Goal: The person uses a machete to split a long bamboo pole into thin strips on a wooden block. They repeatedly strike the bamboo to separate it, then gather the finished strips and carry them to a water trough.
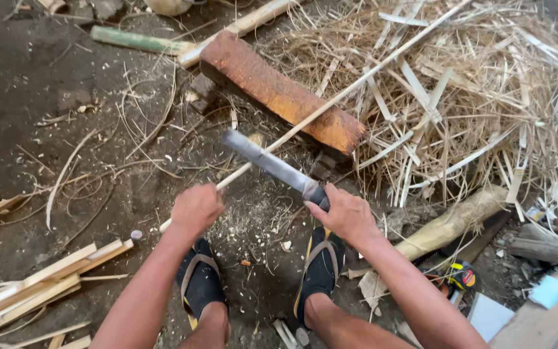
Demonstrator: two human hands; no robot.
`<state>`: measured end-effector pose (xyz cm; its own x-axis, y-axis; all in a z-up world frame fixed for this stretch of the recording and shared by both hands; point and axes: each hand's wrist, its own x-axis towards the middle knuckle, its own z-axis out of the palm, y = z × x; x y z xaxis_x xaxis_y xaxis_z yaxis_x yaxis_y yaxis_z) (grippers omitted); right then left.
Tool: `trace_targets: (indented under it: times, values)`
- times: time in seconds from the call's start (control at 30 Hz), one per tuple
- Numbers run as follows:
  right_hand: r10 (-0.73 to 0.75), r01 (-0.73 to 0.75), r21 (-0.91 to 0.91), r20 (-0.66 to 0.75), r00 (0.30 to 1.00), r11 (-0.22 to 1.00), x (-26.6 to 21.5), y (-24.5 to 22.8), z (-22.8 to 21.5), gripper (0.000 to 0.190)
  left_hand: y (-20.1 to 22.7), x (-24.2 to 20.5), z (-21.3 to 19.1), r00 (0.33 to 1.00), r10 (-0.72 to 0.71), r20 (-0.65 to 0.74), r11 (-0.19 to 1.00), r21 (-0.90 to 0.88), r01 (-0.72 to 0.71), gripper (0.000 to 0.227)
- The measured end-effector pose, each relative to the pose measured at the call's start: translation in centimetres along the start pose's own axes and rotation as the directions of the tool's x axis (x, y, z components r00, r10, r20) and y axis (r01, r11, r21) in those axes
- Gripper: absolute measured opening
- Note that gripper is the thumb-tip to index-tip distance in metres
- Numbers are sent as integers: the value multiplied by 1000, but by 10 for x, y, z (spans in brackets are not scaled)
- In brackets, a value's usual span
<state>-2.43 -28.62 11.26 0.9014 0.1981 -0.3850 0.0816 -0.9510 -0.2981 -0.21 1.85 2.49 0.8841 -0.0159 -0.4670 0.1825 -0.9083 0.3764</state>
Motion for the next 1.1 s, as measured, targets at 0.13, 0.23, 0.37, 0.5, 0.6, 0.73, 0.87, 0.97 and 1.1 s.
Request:
trace_targets:
  times: [0.13,0.23,0.37,0.5,0.6,0.73,0.87,0.97,1.1]
  values:
    - [16,-16,141,-1,1000,990,3,0,-1,54,-2,7,-5,1000,19,-14,999,45,-19,31]
    - [62,-56,48,-123,991,997,8,18,-2,55,-11,3,-5,1000,10,7,999,51,-11,30]
    - [188,-159,146,-212,959,976,16,43,0,54,-23,-15,10,994,45,-95,996,78,-38,23]
    - [220,-197,149,-156,963,969,19,33,10,56,-17,-15,21,911,153,-383,966,254,-55,26]
    - [89,-85,117,-34,995,990,3,19,19,58,-15,-19,23,982,-14,-189,977,206,53,35]
    - [-138,139,-30,41,990,990,17,32,-9,59,-49,-38,7,991,-53,-119,974,215,78,28]
    - [307,-318,-23,-195,931,948,50,63,-53,60,-84,-58,-5,989,-73,-128,970,223,101,24]
    - [402,-425,160,160,902,891,43,58,-30,63,-100,-59,-4,984,-81,-160,968,223,116,24]
    - [27,-8,-118,156,987,993,49,81,-16,62,-122,-64,-5,986,-112,-121,957,254,140,28]
